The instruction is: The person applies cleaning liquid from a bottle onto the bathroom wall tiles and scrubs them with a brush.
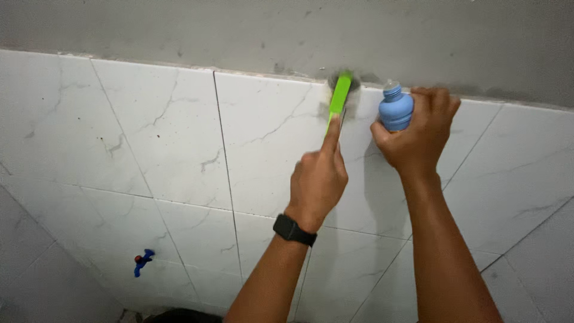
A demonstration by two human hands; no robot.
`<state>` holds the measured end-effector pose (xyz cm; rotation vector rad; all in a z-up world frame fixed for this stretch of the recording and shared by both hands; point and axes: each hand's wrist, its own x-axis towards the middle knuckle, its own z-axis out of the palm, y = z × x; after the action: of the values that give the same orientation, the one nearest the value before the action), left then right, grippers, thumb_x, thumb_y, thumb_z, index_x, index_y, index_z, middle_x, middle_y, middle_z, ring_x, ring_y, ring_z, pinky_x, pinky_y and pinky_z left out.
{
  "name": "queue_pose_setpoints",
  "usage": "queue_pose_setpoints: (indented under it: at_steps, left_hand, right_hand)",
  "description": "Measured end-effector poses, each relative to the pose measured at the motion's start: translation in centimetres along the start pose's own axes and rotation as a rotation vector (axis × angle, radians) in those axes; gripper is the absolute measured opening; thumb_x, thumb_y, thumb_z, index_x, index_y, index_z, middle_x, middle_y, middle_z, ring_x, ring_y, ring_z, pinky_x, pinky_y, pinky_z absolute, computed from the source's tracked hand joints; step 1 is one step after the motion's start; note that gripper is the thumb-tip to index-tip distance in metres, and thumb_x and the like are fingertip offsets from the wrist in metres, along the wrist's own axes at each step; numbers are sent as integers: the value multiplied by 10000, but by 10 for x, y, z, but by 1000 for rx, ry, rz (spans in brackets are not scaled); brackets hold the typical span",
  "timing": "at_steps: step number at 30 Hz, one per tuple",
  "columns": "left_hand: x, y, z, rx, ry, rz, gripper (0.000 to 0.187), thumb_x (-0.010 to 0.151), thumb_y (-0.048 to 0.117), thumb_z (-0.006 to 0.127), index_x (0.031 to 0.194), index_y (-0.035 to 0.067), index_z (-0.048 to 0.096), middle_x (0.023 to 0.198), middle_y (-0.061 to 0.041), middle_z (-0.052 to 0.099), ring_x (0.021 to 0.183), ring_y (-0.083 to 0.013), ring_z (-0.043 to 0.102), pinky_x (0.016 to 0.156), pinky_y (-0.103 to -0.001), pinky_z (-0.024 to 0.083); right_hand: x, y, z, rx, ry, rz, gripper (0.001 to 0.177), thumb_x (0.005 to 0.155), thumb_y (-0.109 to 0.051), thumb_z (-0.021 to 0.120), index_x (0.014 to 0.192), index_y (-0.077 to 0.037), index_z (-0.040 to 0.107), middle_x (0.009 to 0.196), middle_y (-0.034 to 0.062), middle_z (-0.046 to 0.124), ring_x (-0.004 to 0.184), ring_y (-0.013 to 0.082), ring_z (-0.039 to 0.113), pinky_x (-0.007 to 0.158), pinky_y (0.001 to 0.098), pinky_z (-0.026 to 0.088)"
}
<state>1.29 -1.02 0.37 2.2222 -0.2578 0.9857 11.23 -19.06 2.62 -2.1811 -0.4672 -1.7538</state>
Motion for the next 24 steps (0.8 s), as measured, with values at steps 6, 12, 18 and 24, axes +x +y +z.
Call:
queue_pose_setpoints:
  at_steps: [6, 12, 18, 24]
  left_hand:
    - [-45, -18, 17, 51, -5, -24, 635, 988, 116, 567, 1590, 124, 361, 557, -175, 622, 442, -317, 566, 442, -466, 467]
    - [-90, -38, 48, -49, -313, -303, 646, 1009, 134, 505, 1599, 135, 239, 582, -125, 652, 459, -288, 633, 435, -430, 534]
    - [-3, -10, 12, -10, -49, -26, 623, 998, 130, 536, 1574, 97, 301, 600, -167, 648, 489, -326, 651, 471, -455, 528]
    - [-25, -16, 17, 10, 6, -22, 627, 996, 135, 555, 1582, 120, 334, 587, -152, 637, 480, -301, 619, 451, -431, 489]
  right_hand:
    - [1, -2, -1, 52, -1, 9, 542, 725, -250, 832, 1162, -30, 600, 1244, 100, 498, 1138, 313, 439, 890, 439, 510]
    - [2, -3, -3, 29, 11, -19, 559, 703, -245, 843, 1167, -55, 596, 1210, 98, 499, 1113, 302, 436, 894, 446, 499]
    - [1, -5, -3, 49, 27, -29, 619, 712, -255, 852, 1228, -24, 602, 1229, 102, 496, 1151, 305, 439, 907, 429, 513]
    - [0, -6, -3, 61, 17, -6, 568, 712, -227, 837, 1193, -38, 600, 1233, 96, 505, 1151, 301, 443, 910, 425, 517]
